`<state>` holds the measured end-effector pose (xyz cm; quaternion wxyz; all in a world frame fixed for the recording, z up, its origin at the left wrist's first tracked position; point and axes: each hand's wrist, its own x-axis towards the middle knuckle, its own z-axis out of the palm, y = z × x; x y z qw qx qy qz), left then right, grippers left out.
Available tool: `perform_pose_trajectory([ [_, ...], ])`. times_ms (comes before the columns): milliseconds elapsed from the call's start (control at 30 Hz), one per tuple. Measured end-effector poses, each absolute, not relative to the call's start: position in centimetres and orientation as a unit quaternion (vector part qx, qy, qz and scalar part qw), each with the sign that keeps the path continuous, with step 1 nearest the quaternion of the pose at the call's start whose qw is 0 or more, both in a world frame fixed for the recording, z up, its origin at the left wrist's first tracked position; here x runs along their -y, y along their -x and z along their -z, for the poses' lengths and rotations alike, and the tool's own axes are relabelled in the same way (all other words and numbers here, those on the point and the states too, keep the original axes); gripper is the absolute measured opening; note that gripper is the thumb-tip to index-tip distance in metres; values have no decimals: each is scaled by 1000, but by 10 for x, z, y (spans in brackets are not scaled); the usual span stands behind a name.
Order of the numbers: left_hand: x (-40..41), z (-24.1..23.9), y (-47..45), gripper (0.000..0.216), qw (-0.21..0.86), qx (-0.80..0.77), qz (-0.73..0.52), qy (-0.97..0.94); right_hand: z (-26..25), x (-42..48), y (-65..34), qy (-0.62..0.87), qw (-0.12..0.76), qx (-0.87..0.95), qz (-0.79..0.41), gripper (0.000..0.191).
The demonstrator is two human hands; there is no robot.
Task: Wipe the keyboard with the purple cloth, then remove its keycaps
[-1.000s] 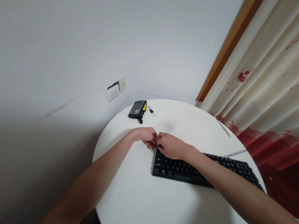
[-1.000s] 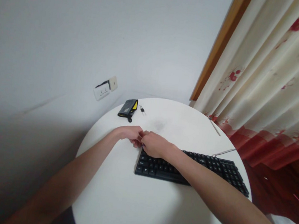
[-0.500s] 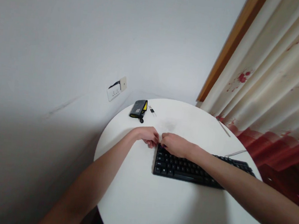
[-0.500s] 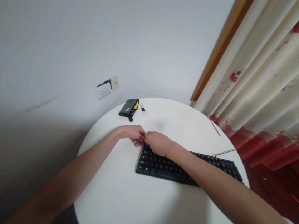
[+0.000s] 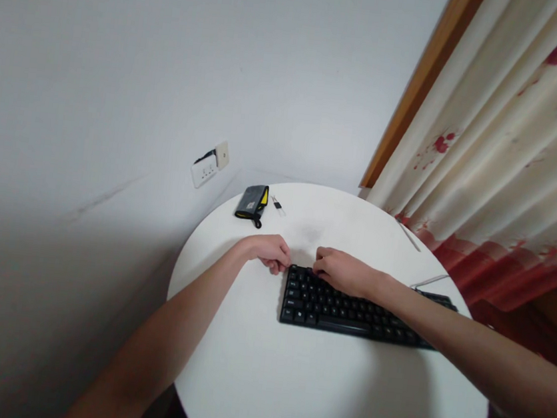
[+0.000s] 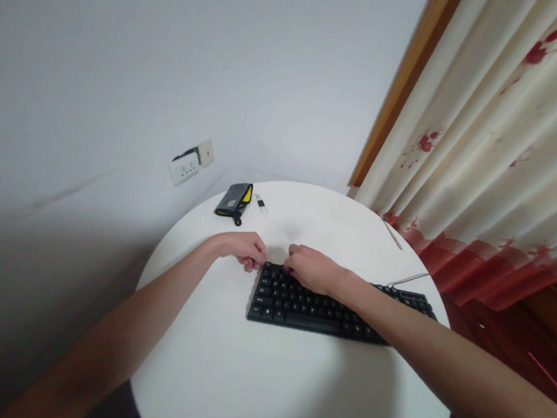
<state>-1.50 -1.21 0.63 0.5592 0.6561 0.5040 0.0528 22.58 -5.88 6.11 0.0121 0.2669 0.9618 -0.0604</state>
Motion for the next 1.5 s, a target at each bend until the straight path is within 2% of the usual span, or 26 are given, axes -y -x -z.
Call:
perform_pose_trajectory([
  [167, 10, -3, 16, 10, 566, -504, -54, -650, -76, 54, -254, -340, -118, -932, 40, 8],
  [333, 11, -5, 14, 9, 563, -506, -54, -651, -80, 45, -257, -399, -224, -880, 128, 12],
  [433, 14, -8, 14, 9, 557, -506, -54, -656, -66, 45, -234, -370, -204, -895, 145, 13],
  [600, 15, -9, 13, 7, 545, -512, -55, -662, -44, 49, -191, -269, -95, -951, 117, 13],
  [700, 14, -7, 12, 6, 539, -519, -54, -661, -41, 50, -180, -240, -65, -964, 98, 14],
  [833, 13, -6, 12, 9, 538, -523, -53, -659, -40, 53, -181, -209, -68, -967, 127, 20],
  [967, 15, -8, 12, 10, 547, -521, -50, -654, -36, 55, -189, -240, -76, -957, 146, 27],
  [1167, 17, -10, 12, 7, 545, -522, -51, -654, -38, 49, -184, -262, -72, -947, 171, 24],
  [1333, 19, -12, 12, 7, 539, -521, -48, -660, -40, 51, -177, -243, -51, -959, 133, 13],
  [1500, 20, -14, 11, 7, 542, -526, -48, -654, -39, 55, -180, -266, -36, -955, 126, 16],
])
